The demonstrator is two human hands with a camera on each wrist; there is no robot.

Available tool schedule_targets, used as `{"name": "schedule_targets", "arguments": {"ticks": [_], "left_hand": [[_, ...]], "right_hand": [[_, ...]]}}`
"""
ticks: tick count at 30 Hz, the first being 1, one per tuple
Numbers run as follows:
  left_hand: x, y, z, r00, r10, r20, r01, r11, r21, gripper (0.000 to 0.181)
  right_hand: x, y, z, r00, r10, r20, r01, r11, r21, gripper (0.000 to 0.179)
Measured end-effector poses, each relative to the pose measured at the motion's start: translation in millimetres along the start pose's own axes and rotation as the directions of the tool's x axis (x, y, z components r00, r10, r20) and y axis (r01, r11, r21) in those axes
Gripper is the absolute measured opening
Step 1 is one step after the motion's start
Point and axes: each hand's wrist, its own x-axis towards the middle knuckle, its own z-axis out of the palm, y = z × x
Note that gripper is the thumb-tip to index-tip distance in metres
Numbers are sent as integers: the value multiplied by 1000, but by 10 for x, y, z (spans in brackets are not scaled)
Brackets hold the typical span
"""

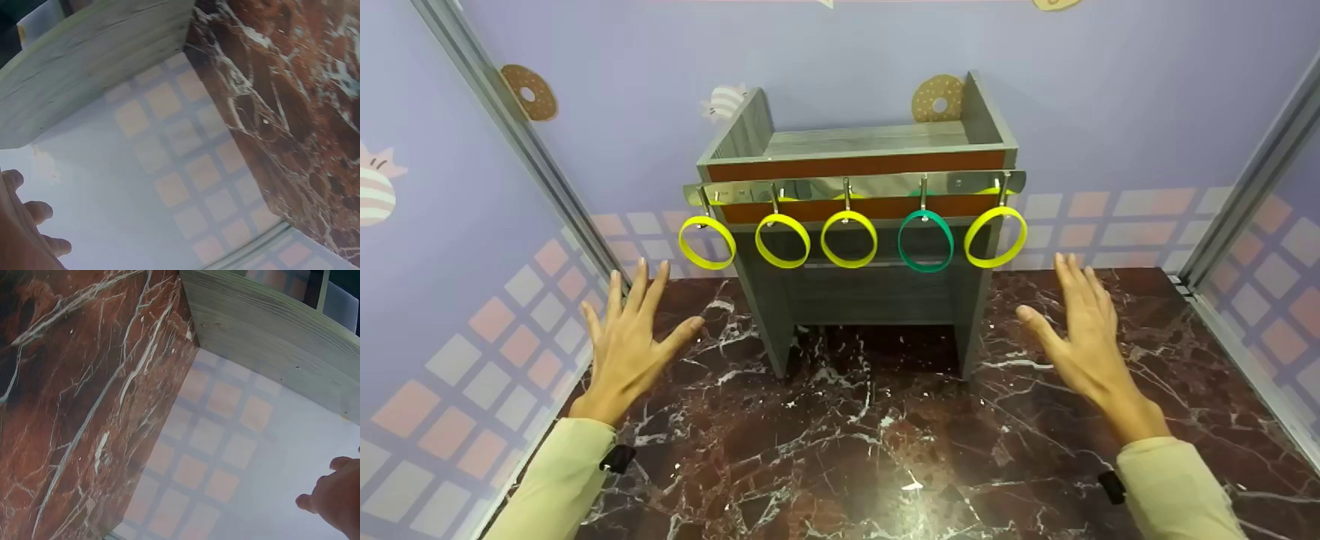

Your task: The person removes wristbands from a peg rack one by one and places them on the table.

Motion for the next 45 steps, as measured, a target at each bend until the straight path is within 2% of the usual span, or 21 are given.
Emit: {"name": "schedule_targets", "arguments": {"ticks": [8, 13, 18, 22, 26, 28, 33, 35, 37, 40, 45], "left_hand": [[35, 153, -123, 999, 7, -39, -12, 994, -107, 101], [46, 250, -183, 997, 0, -78, -16, 978, -210, 105], [68, 316, -232, 994, -21, -106, -12, 952, -305, 106], [95, 363, -254, 990, -42, -134, -14, 921, -390, 106], [125, 397, -273, 986, -62, -156, -19, 882, -470, 102], [132, 412, -283, 984, -74, -160, -19, 857, -515, 97], [159, 466, -309, 981, -89, -172, -42, 770, -637, 89], [180, 487, -310, 980, -84, -181, -63, 732, -678, 87], [201, 503, -309, 979, -80, -188, -83, 686, -723, 85], [233, 520, -300, 980, -78, -183, -100, 601, -793, 81], [275, 536, -280, 983, -103, -150, -86, 460, -884, 74]], "right_hand": [[-24, -94, 7, 997, 70, -24, -67, 992, 106, 78], [-22, -121, 55, 993, 102, -65, -91, 983, 157, 75], [-16, -147, 118, 990, 99, -100, -76, 975, 207, 73], [-6, -186, 163, 988, 81, -134, -45, 966, 253, 71], [6, -224, 211, 984, 76, -162, -15, 938, 347, 68], [14, -243, 234, 981, 84, -174, -4, 909, 416, 65], [21, -241, 302, 979, 102, -178, 31, 786, 617, 58], [15, -224, 331, 980, 104, -172, 37, 747, 664, 55], [11, -204, 359, 980, 109, -169, 37, 728, 685, 53], [9, -174, 400, 979, 127, -159, 24, 706, 708, 50], [9, -132, 467, 978, 159, -133, -12, 684, 729, 48]]}}
